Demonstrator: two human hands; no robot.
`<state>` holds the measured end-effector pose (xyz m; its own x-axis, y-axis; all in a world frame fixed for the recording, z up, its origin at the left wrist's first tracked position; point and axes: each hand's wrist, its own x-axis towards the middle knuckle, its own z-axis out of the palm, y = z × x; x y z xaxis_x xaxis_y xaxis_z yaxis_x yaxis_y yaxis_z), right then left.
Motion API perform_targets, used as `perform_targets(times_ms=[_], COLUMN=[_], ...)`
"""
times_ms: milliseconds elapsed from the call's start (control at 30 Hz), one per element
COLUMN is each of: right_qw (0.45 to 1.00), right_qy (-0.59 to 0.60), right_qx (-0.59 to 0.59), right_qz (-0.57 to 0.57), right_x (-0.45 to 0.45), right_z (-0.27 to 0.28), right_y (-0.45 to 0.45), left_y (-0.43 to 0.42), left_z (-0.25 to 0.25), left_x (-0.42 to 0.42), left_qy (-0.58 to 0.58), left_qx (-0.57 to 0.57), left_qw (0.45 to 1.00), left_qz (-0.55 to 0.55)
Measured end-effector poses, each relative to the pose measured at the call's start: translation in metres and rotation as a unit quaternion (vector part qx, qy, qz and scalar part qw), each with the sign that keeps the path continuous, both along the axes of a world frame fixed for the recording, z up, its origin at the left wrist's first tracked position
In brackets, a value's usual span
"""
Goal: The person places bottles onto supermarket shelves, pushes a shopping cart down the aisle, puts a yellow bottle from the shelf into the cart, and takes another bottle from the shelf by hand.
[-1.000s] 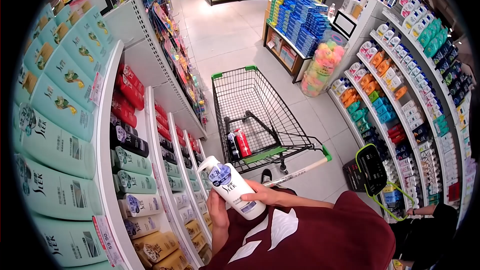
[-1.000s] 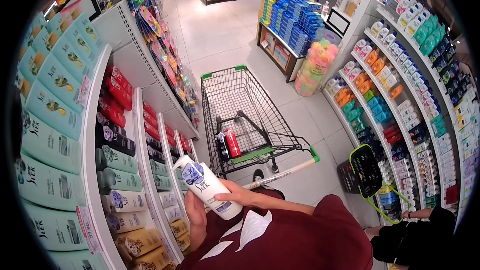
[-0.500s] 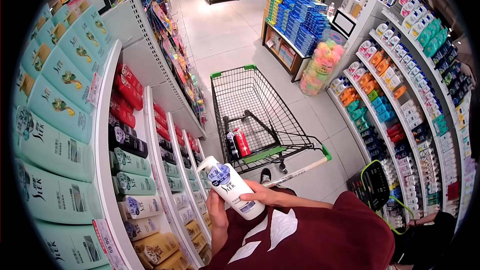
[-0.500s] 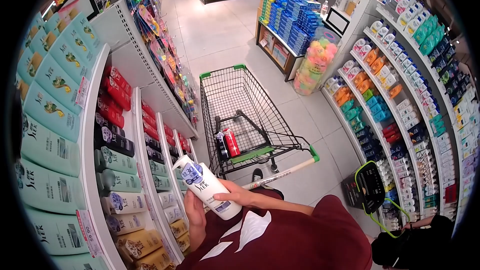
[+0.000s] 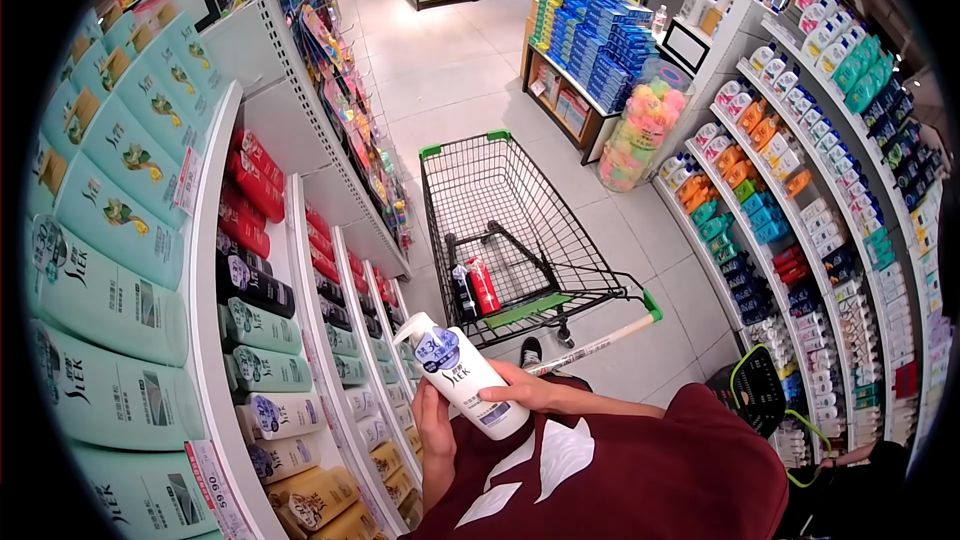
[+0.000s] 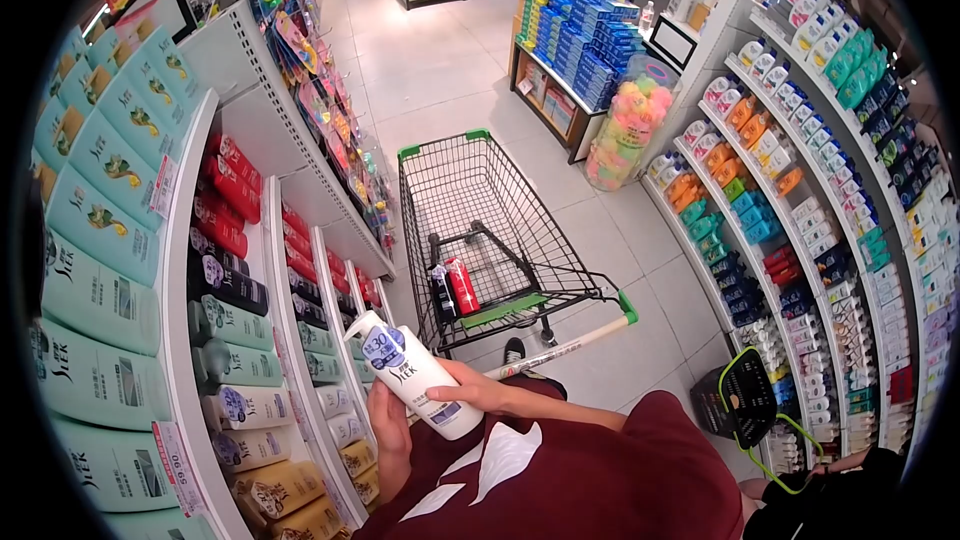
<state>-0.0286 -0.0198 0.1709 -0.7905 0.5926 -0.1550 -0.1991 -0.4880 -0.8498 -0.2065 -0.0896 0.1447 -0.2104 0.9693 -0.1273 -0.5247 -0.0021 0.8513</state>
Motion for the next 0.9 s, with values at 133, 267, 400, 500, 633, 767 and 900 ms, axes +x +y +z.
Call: perform_targets(times_ms=[133,267,400,500,633,767,900], right_qw=[1.0,1.0,1.0,1.0,1.0,1.0,1.0], right_qy=[-0.001,-0.003,-0.002,0.0,0.004,0.005,0.007], right_qx=[0.003,0.003,0.005,0.005,0.003,-0.001,0.0], right_qz=[-0.003,-0.003,-0.002,-0.003,-0.001,0.0,0.001], right_x=[0.0008,0.0016,0.0016,0.0015,0.0015,0.0018,0.0026], right_z=[-0.0009,-0.0019,-0.0022,-0.0013,-0.002,-0.0021,-0.0007], right_y=[-0.0013,-0.0023,-0.0033,-0.0034,-0.0036,-0.0035,-0.0031], left_y=[-0.002,-0.0035,-0.0058,-0.0057,-0.0072,-0.0074,-0.0065], left_z=[-0.0008,-0.0021,-0.0025,0.0016,0.0017,-0.0005,-0.0008], left_x=[0.0003,0.0006,0.0023,0.0033,0.0033,0.0034,0.0031], left_qy=[-0.001,0.0,-0.002,-0.005,-0.005,-0.005,-0.002], left_qx=[-0.013,-0.015,-0.028,-0.023,-0.021,-0.027,-0.016], left_qw=[1.0,1.0,0.999,1.0,1.0,1.0,1.0], left_qz=[0.004,0.003,0.015,0.015,0.013,0.015,0.008])
